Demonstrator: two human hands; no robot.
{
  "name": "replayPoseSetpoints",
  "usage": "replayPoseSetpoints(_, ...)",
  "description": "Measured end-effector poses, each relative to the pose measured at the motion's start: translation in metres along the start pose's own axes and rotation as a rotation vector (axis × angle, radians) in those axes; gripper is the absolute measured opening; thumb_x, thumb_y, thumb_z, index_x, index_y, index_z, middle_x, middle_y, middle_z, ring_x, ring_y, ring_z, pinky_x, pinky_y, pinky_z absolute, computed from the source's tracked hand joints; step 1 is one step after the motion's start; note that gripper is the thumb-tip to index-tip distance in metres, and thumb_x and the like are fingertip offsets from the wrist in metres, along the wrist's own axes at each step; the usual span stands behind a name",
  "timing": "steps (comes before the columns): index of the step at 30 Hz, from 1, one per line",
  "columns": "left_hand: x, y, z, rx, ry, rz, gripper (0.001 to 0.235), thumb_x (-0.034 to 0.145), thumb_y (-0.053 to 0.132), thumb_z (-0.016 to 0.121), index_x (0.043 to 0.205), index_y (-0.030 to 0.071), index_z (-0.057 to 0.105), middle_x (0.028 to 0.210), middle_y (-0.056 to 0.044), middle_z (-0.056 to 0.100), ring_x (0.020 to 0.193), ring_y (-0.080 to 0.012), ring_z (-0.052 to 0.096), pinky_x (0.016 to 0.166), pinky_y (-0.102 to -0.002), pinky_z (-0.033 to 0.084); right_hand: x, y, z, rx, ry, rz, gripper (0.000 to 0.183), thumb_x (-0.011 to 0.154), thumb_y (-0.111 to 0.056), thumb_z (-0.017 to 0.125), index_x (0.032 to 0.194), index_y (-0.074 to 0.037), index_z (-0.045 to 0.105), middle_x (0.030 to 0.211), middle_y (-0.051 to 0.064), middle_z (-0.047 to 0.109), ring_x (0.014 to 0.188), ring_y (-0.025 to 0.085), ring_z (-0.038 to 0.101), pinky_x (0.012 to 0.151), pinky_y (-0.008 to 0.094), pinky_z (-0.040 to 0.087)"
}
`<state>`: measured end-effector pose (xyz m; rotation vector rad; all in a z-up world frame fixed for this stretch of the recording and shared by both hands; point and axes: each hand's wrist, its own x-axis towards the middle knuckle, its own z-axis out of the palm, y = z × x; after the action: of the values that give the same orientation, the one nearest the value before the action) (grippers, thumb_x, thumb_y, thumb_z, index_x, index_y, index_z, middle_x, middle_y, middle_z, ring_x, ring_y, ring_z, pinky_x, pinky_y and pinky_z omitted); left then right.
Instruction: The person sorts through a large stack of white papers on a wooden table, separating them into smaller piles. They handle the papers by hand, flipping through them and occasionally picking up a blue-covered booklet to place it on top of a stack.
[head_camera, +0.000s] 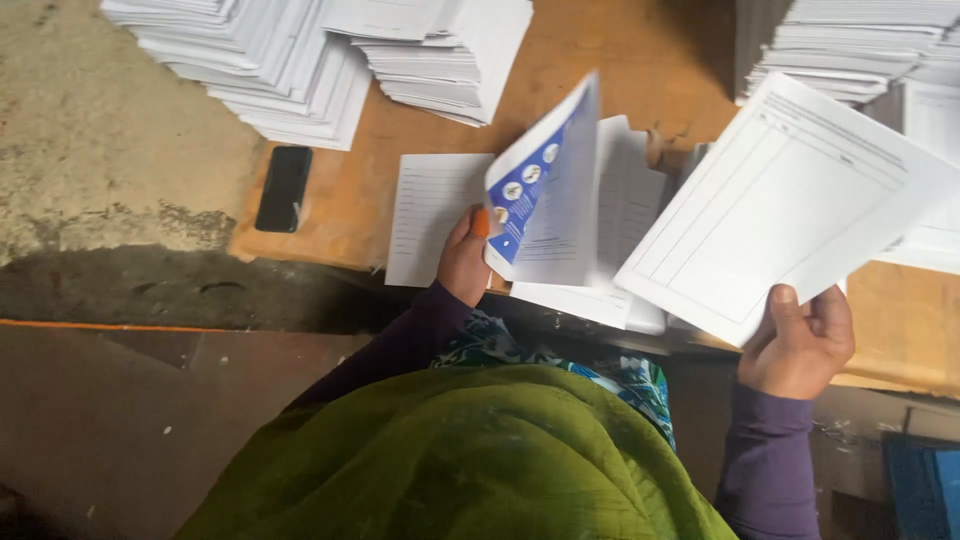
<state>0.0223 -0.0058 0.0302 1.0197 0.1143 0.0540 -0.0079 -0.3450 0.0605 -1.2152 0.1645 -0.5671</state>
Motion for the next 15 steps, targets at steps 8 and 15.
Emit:
replayPoseSetpoints(8, -0.004, 0.006, -0.022, -0.601, -0.203, -0.187, 0.041, 0.104, 0.040, 0.038, 0.131, 0.017, 0.058, 0.133, -0.003, 0.060, 0.121, -0.0234, 0.057, 0.109, -0.040, 0.040, 0.001, 0.070, 0.060, -0.495, -0.165, 0.099, 0.048, 0.084, 0.003, 0.079, 0.123, 0.017, 0.055, 0.103, 0.031, 0.062, 0.102, 0.028, 0.057, 0.080, 0.049, 0.050)
replayPoseSetpoints(15, 0.008, 0.010, -0.037, -0.408, -0.223, -0.061, 0.042, 0.099, 0.044, 0.046, 0.131, 0.018, 0.057, 0.133, -0.004, 0.060, 0.121, -0.0214, 0.057, 0.109, -0.040, 0.041, -0.010, 0.070, 0.108, -0.506, -0.316, 0.254, 0.030, 0.088, -0.009, 0.075, 0.117, -0.006, 0.067, 0.091, 0.012, 0.069, 0.086, 0.017, 0.066, 0.076, 0.033, 0.055)
